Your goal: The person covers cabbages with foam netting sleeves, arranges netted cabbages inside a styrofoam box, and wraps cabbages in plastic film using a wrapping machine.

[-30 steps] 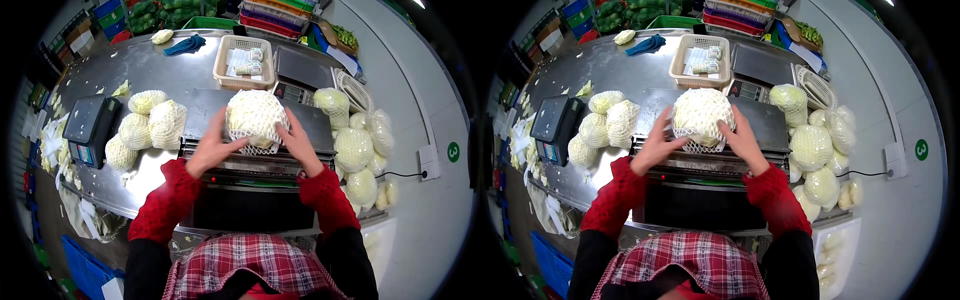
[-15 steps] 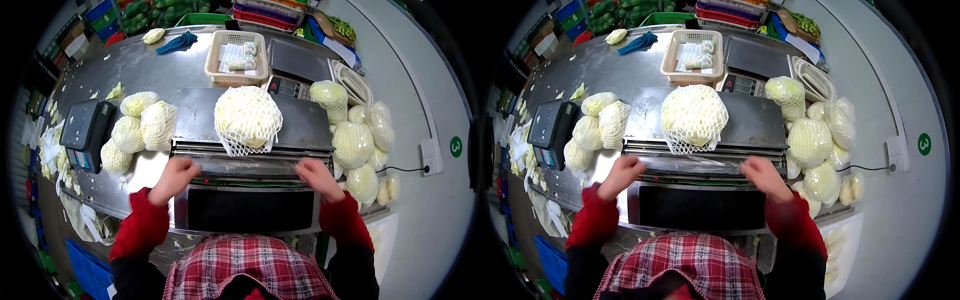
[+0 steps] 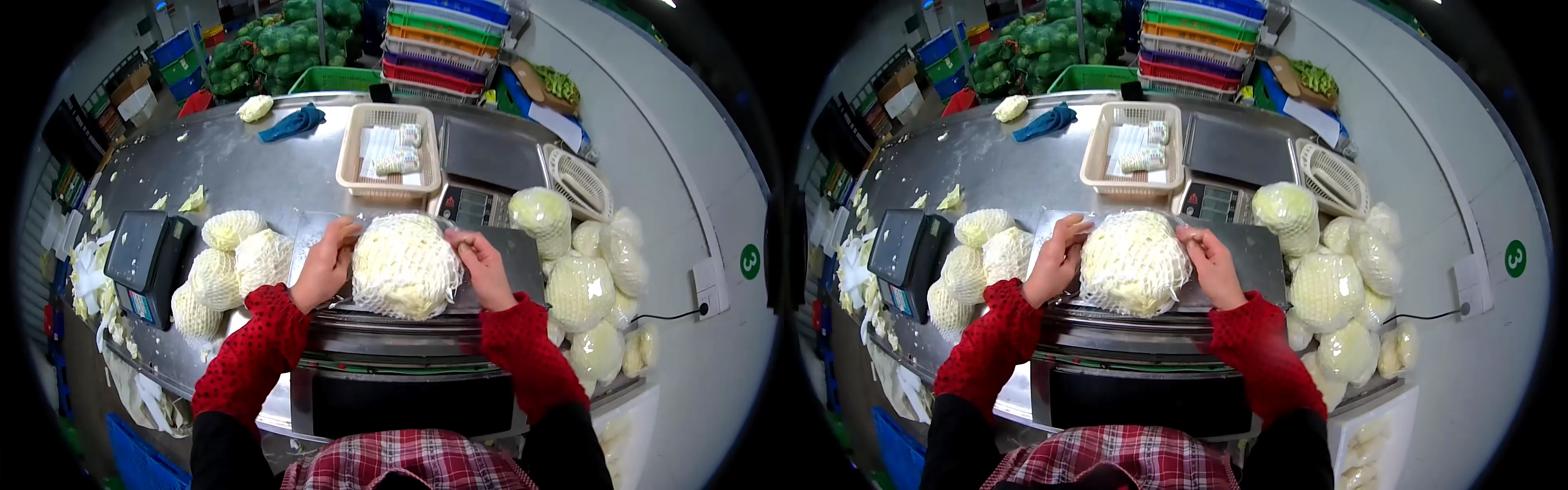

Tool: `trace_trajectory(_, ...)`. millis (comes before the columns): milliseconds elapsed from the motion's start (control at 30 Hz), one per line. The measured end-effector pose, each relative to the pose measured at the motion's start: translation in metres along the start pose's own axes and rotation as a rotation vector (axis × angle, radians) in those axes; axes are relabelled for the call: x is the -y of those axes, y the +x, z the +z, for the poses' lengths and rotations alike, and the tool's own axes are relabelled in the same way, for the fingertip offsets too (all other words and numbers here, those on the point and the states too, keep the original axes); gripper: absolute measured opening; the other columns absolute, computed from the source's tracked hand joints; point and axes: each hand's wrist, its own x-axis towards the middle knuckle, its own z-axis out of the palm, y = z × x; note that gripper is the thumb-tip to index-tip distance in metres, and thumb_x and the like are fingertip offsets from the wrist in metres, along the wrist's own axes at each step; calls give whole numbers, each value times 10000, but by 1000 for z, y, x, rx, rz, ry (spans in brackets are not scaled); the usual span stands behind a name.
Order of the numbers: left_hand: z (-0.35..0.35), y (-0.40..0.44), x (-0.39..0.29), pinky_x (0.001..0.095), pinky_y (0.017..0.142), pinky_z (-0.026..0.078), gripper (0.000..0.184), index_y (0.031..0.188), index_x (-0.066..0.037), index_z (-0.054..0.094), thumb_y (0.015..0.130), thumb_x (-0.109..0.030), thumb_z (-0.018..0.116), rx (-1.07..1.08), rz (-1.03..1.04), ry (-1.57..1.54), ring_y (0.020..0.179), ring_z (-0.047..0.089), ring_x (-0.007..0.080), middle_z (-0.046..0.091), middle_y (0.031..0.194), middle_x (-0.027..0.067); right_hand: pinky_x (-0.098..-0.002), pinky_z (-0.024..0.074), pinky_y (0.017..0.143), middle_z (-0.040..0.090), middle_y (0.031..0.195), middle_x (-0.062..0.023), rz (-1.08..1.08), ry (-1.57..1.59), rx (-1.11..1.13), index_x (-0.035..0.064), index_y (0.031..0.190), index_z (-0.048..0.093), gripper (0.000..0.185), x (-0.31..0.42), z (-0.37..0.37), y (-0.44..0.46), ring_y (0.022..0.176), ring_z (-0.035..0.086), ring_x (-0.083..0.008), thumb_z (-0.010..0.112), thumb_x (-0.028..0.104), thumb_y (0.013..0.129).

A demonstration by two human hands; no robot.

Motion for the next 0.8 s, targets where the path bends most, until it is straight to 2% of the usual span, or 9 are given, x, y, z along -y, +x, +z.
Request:
trace_trajectory(133, -11, 3, -23, 427, 1016, 426, 789, 1381, -54, 392, 638, 85, 619, 251, 503, 798, 1274, 462, 373, 343, 1476, 208, -332, 409, 1014, 526, 1321, -180, -239, -258, 208, 20, 1216, 547, 379, -4, -13, 8, 1215, 528, -260, 543, -49, 843)
trace_trajectory(233, -6, 14, -16, 424, 1057, 380, 765, 1364, -51, 421, 641, 54, 648, 216, 536, 722, 1279, 450, 386, 409, 1427, 224, -382, 350, 1074, 456, 1363, -213, -588, -865, 378, 71, 1387, 390, 730, 10, -11, 4, 1265, 442, -388, 611, -101, 713)
trace_trajectory(333, -5, 2, -33, 396, 990, 447, 710, 1333, -40, 468, 670, -13, 718, 133, 503, 474, 1190, 536, 376, 518, 1329, 216, -367, 337, 1081, 464, 1359, -201, -315, -692, 392, 77, 1403, 381, 763, 32, -2, -8, 1269, 448, -355, 626, -97, 702)
trace_trajectory(467, -38, -54, -127, 365, 925, 492, 715, 1290, -6, 511, 650, -105, 813, 362, 76, 187, 1075, 628, 317, 630, 1169, 195, -328, 394, 1023, 525, 1339, -160, -65, -389, 546, 67, 1412, 367, 711, 96, 11, -83, 1202, 528, -228, 598, -106, 763)
trace_trajectory(600, -36, -158, -139, 338, 925, 494, 738, 1312, 26, 485, 690, -153, 839, 642, -240, -218, 1037, 635, 216, 647, 1164, 156, -311, 445, 943, 615, 1194, -109, 385, -50, 601, 43, 1403, 355, 635, 96, 14, -185, 1131, 566, -198, 637, -17, 836)
trace_trajectory(633, -29, -180, -128, 332, 922, 498, 786, 1347, 25, 448, 695, -155, 849, 649, -334, -295, 1034, 618, 194, 650, 1150, 144, -298, 492, 864, 624, 1158, -115, 666, -19, 522, 40, 1380, 381, 525, 94, 12, -202, 1051, 609, -187, 599, 64, 903)
trace_trajectory(733, -29, -261, -85, 384, 877, 524, 590, 1356, 50, 415, 933, -316, 602, 475, -1115, -1176, 1022, 634, 309, 595, 1201, 205, -314, 536, 785, 658, 1010, -156, 819, 347, 165, -49, 1298, 430, 523, 61, 12, -255, 912, 668, -250, 421, 390, 1014)
trace_trajectory(767, -26, -270, -96, 384, 877, 524, 590, 1356, 50, 415, 933, -316, 602, 482, -1112, -1179, 1022, 634, 309, 595, 1201, 205, -337, 545, 780, 656, 1027, -174, 767, 353, 108, -84, 1274, 435, 592, 57, 16, -270, 897, 672, -267, 312, 442, 1033)
trace_trajectory(800, -25, -278, -114, 389, 851, 534, 547, 1344, 62, 417, 974, -331, 503, 286, -1120, -1251, 994, 645, 315, 589, 1205, 216, -309, 548, 753, 654, 1005, -165, 713, 253, 37, -54, 1288, 436, 472, 53, 23, -281, 871, 673, -234, 383, 341, 1036)
